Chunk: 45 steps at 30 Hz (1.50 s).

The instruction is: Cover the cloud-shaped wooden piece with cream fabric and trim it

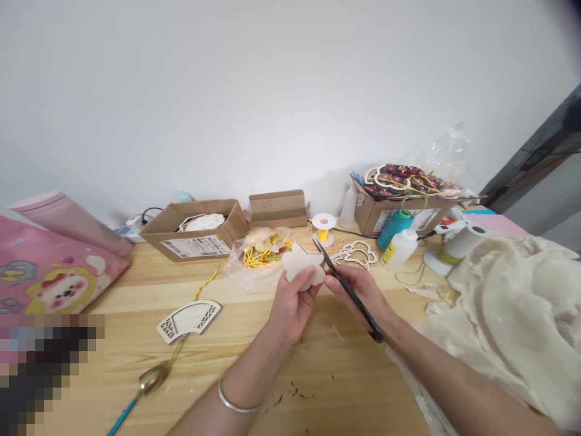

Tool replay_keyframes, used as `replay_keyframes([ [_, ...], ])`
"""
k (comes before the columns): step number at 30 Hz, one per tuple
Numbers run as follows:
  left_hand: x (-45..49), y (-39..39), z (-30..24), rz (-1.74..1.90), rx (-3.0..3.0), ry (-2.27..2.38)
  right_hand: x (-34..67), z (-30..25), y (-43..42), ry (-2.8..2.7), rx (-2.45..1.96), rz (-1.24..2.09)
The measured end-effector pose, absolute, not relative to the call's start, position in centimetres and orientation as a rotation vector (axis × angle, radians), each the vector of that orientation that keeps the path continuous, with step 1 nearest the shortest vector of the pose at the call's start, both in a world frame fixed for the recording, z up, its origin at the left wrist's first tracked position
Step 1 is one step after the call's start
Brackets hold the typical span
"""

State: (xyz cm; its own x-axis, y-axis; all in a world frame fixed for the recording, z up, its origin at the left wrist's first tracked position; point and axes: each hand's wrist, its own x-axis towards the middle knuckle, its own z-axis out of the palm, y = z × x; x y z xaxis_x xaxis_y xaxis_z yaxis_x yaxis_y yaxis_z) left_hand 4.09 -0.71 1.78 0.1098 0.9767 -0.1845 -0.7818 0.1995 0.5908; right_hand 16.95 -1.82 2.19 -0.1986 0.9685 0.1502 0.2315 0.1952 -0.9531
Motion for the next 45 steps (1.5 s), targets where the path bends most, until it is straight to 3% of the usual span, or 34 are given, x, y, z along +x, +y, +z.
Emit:
replay_keyframes([
  [13, 4.05, -0.82, 1.93, 1.333, 0.380, 0.578, 16.84, 2.90, -1.96, -1.578, -0.948, 1.250],
  [33, 4.16, -0.90, 2.00, 1.322, 0.387, 0.582, 16.83, 2.36, -1.73, -1.606, -1.068, 1.101],
  [45, 4.23, -0.94, 2.11, 1.332, 0.347, 0.583, 16.45, 2.59, -2.24, -1.517, -1.072, 1.208],
])
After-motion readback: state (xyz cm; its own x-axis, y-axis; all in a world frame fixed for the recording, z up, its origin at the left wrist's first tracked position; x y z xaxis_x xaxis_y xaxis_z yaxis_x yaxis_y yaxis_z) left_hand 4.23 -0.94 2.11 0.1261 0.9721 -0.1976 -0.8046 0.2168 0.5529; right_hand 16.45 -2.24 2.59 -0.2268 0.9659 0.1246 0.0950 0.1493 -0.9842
